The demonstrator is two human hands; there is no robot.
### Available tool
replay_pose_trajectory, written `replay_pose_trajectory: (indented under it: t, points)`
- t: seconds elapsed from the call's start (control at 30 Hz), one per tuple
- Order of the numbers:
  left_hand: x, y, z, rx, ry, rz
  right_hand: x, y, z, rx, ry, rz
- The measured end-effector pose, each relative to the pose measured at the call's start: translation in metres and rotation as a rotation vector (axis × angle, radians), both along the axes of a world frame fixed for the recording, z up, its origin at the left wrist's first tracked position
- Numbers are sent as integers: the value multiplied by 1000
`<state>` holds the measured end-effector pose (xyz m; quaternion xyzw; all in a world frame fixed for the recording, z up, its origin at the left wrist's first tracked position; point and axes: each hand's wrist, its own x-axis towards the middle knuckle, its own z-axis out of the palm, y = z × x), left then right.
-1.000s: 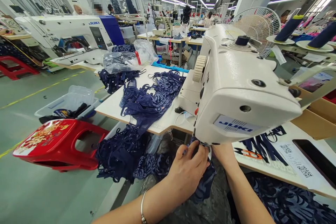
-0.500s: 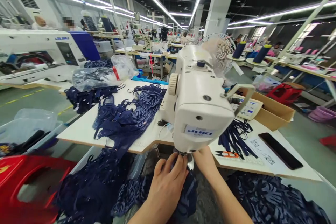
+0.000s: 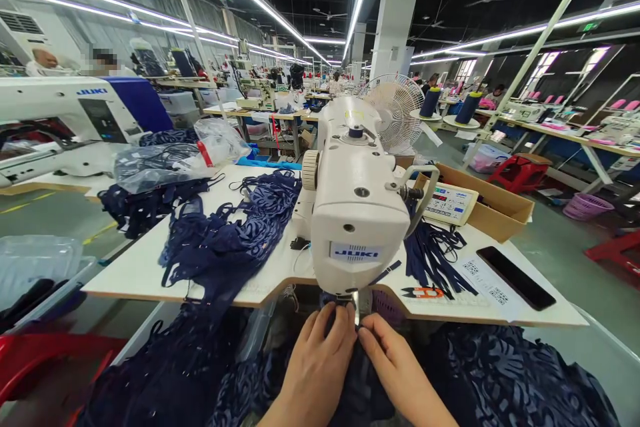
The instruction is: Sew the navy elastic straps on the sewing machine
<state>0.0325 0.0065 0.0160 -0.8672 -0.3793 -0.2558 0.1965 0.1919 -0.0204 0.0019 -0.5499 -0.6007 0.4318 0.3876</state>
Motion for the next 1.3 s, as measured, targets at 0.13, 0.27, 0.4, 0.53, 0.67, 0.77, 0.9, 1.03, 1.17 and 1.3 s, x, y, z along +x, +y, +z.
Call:
replay_pose_trajectory:
  t: [0.13, 0.27, 0.4, 0.53, 0.67, 0.77, 0.9, 1.03, 1.17, 1.3]
  points:
    - [-2, -3, 6, -104, -105, -34, 7, -4, 9, 50, 36, 76]
    - [-17, -13, 26, -537, -299, -349, 16, -20, 34, 220, -48, 252]
    - [-31, -17, 40, -1139, -352, -366, 12, -13, 44, 519, -241, 296]
    - [-33, -8, 28, -962, -364, -8, -1, 19, 27, 900, -625, 111]
    - [-31, -4, 14, -313, -242, 68, -8, 34, 17, 876, -940, 51]
    - [-29, -7, 8, -173, -175, -87, -5, 32, 17, 735, -940, -16]
    - [-23, -11, -2, -242, -105, -71, 0, 29, 11, 372, -533, -141]
    - [-16, -11, -2, -232, -68, -6, 1, 33, 1, 124, -72, -131]
    - [-10, -12, 7, -172, -60, 56, 2, 38, -2, 134, -3, -173]
    - [-7, -11, 10, -154, -41, 106, 3, 42, 0, 174, -143, -221]
